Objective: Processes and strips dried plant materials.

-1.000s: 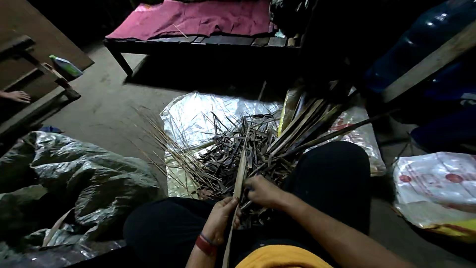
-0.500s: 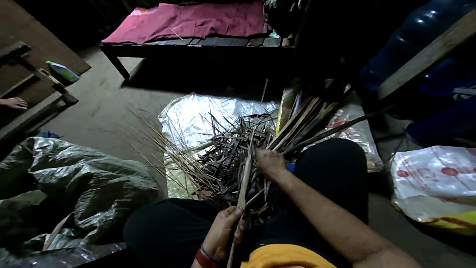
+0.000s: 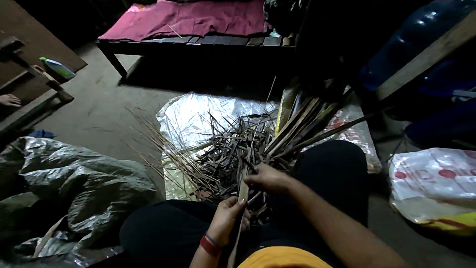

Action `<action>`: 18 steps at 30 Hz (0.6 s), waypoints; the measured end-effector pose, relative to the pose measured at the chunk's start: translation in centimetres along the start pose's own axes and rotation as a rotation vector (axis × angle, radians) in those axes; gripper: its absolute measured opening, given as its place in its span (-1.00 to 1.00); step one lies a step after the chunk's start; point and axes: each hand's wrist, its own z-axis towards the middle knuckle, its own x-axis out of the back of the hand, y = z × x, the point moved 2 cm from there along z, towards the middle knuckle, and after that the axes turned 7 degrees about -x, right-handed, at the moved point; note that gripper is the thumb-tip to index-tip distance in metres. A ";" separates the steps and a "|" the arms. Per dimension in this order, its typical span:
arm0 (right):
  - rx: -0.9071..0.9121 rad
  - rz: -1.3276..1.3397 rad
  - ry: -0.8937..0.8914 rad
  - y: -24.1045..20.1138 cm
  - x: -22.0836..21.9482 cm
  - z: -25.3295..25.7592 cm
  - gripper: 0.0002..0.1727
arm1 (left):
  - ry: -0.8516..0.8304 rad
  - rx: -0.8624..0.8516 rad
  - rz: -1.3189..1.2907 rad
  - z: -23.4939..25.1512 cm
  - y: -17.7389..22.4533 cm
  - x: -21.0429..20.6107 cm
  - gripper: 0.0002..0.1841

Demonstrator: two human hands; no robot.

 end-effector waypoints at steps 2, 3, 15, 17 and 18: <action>0.030 0.052 -0.042 -0.3 -0.9 -0.5 -0.77 | -0.035 0.012 -0.010 -0.1 -0.2 0.0 -0.74; 0.042 0.074 0.015 -0.4 -0.3 -0.4 -0.77 | -0.060 0.018 -0.017 -0.3 -0.4 0.3 -0.68; 0.221 -0.716 -0.011 -0.5 -4.6 -3.2 -0.69 | 0.087 -0.013 -0.289 -0.6 -0.4 0.2 -0.74; 0.190 -0.773 0.089 -0.5 -4.4 -2.8 -0.69 | 0.071 -0.001 -0.307 -0.8 -0.3 -0.1 -0.73; 0.157 -0.780 0.137 -0.4 -4.0 -2.5 -0.69 | 0.058 0.002 -0.304 -0.9 -0.4 -0.1 -0.74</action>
